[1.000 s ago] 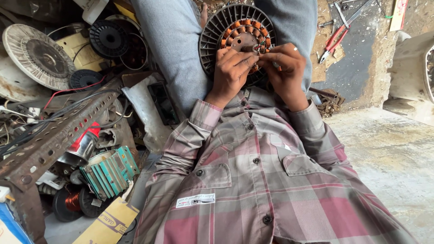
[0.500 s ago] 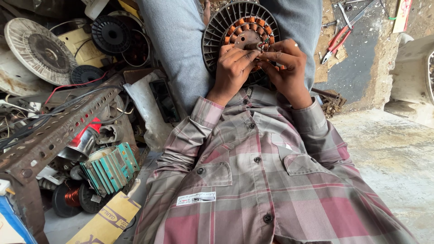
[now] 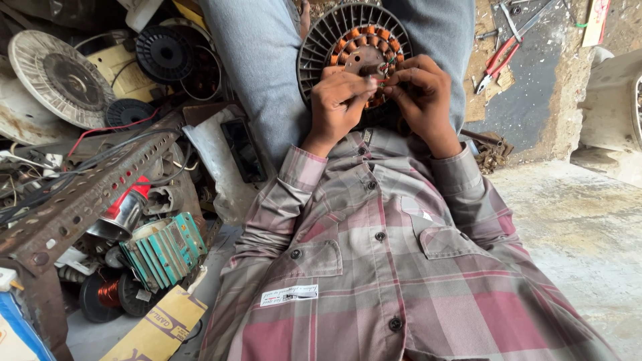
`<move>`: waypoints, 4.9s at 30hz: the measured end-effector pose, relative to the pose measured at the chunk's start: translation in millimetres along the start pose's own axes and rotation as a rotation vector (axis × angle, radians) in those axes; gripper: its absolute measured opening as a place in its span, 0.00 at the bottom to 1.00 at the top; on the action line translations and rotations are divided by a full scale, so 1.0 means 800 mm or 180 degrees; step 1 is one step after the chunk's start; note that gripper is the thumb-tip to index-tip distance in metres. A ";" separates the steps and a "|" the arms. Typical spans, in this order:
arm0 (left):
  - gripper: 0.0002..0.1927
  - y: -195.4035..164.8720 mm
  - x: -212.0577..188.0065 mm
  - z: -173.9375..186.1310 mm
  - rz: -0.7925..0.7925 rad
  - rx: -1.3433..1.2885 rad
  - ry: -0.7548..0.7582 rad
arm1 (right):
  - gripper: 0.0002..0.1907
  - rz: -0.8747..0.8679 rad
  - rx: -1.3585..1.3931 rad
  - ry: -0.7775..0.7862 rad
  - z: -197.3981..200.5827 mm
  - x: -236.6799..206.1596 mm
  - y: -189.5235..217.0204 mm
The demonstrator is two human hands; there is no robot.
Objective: The person is repairing an electrical motor stator by hand. They use scissors to cut and strip wires, then connect and secure them to the copper windings on the stator. The person also retrieves a small metal component from a drawer and attaches it to the assembly.
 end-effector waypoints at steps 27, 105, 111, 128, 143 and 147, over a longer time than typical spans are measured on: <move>0.15 -0.009 -0.003 -0.018 -0.0329 0.0663 0.0050 | 0.15 0.0044 -0.0347 -0.0586 0.001 -0.015 0.023; 0.28 -0.004 -0.012 -0.020 -0.0564 0.1062 0.0163 | 0.09 0.0846 -0.1382 0.0289 -0.020 0.006 0.063; 0.27 0.003 -0.014 -0.023 -0.0496 0.1151 0.0237 | 0.12 0.0737 -0.1965 0.0649 -0.032 0.007 0.049; 0.19 0.007 -0.010 0.000 -0.0257 0.1158 0.0238 | 0.09 0.0671 -0.1369 -0.0083 -0.010 0.005 0.052; 0.11 0.067 -0.072 0.252 0.1112 0.2748 0.1666 | 0.17 -0.0109 -0.1068 -0.0191 0.053 -0.023 0.031; 0.09 0.164 -0.173 0.280 0.1728 0.3397 0.2390 | 0.08 -0.0929 -0.1625 0.0688 0.031 -0.067 0.006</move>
Point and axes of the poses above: each hand's wrist, its own x-axis towards the middle knuckle, its own z-axis out of the back of the hand, y = z × x, the point moved 9 cm from there along x, towards the middle knuckle, and after that the axes turned 4 degrees about x, right-handed, at the moved point
